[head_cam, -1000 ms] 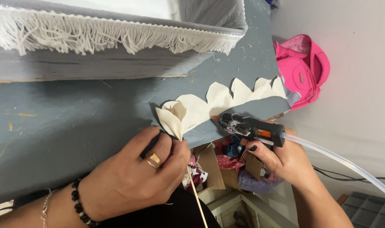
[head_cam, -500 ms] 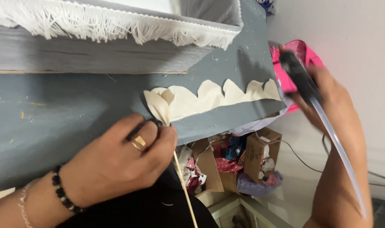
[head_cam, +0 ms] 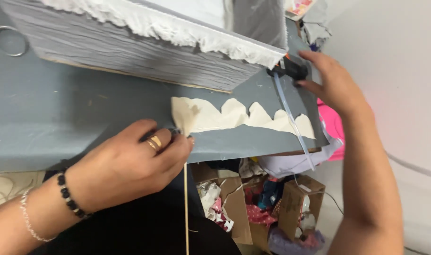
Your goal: Making a decorative flower by rolling and gluing a paper strip
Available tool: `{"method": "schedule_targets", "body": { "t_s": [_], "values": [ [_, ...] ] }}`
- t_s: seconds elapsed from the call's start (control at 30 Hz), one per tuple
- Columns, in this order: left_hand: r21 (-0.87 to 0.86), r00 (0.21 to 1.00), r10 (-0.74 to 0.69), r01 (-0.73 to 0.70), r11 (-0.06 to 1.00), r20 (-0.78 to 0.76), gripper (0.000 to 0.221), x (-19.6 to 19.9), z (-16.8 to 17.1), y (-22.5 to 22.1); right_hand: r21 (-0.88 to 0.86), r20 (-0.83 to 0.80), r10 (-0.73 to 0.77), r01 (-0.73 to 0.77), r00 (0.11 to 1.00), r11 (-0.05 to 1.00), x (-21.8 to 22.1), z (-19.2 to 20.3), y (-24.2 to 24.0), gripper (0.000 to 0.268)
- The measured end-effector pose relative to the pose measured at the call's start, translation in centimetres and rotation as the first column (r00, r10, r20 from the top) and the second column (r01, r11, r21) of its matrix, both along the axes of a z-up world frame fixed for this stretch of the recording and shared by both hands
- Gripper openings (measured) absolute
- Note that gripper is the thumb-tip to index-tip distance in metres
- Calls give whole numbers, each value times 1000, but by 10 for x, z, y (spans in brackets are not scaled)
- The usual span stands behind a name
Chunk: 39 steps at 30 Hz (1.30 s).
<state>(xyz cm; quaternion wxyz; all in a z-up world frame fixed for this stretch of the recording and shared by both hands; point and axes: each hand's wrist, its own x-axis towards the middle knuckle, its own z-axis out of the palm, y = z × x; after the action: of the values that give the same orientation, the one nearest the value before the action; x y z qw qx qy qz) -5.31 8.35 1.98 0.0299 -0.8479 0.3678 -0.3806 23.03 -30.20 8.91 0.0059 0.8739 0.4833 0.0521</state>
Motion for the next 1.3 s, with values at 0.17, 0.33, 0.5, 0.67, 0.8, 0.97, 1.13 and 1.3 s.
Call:
{"method": "schedule_targets", "body": {
  "t_s": [0.17, 0.33, 0.5, 0.67, 0.8, 0.97, 1.13, 1.3],
  "values": [
    [-82, 996, 66, -71, 994, -62, 31, -11, 4, -2, 242, 79, -256, 231, 963, 942, -63, 18, -10, 31],
    [-263, 966, 102, -165, 951, -236, 18, -33, 5, -7, 211, -274, -192, 254, 942, 944, -207, -20, 55, 26],
    [-403, 946, 39, -174, 899, -321, 10, -51, 2, -12, 303, -830, 183, 150, 527, 941, -268, -66, 132, 54],
    [-569, 623, -193, -489, 661, -758, 28, -63, -13, -15, 246, -967, 189, 442, 168, 863, -279, -70, 145, 19],
    [-641, 523, -371, -623, 449, -768, 35, -56, -7, -24, 270, -963, 231, 499, 140, 823, -284, -65, 149, 24],
    [-597, 420, -571, -786, 159, -705, 34, -40, 13, -39, 448, -886, 295, 494, 358, 745, -294, -78, 158, 22],
    [-702, 511, -602, -702, 120, -613, 30, -41, 17, -36, 547, -614, 216, 212, 759, 809, -279, -37, 141, 18],
    [-741, 547, -587, -657, 141, -597, 28, -49, 23, -29, 632, -199, 86, 60, 976, 773, -210, 22, 124, 13]
  ]
}}
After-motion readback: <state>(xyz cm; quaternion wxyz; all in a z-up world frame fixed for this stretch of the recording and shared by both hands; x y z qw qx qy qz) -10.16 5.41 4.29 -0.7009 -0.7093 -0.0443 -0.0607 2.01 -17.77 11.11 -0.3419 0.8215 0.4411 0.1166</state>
